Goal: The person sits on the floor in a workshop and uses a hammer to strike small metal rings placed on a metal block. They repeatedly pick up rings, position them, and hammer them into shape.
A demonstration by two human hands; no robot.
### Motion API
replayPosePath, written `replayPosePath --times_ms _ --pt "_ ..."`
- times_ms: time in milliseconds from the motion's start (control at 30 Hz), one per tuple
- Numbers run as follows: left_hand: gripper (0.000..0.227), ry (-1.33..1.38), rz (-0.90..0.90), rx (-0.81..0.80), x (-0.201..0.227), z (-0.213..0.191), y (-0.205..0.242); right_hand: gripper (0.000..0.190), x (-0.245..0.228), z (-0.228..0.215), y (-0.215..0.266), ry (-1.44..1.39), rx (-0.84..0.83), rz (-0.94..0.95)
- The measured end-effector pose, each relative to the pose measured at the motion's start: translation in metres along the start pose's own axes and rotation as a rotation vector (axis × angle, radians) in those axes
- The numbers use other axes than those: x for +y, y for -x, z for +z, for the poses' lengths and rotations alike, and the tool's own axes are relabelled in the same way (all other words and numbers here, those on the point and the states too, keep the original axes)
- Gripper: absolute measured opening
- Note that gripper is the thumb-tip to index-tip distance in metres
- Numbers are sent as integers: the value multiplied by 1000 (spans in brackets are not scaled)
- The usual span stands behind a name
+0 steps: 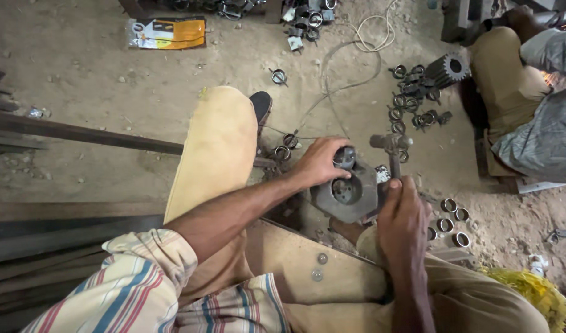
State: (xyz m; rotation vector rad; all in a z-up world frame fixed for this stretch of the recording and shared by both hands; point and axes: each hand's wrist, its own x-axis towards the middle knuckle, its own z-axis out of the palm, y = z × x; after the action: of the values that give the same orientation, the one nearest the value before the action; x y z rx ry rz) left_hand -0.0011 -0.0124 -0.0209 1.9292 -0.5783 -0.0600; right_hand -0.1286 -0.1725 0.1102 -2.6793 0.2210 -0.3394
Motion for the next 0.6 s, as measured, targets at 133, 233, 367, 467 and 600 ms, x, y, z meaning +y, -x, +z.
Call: replayPosePath --times_ms 133,233,367,467,600 --pt "66 50 -121 -66 7 -9 0 31 -10 -3 -6 20 -221 67" --pt "64 89 -165 -95 13 -12 -1 31 -12 -9 -9 67 -263 63" --pt "67 11 -93 -37 13 -9 0 32 -9 -17 -5 -80 -74 111" --pt "72 -6 -90 -4 11 -3 1 35 -2 -15 -8 -117 -41 277" --pt "68 -2 -67 -10 8 -8 2 28 -2 -8 -7 -83 -71 -111"
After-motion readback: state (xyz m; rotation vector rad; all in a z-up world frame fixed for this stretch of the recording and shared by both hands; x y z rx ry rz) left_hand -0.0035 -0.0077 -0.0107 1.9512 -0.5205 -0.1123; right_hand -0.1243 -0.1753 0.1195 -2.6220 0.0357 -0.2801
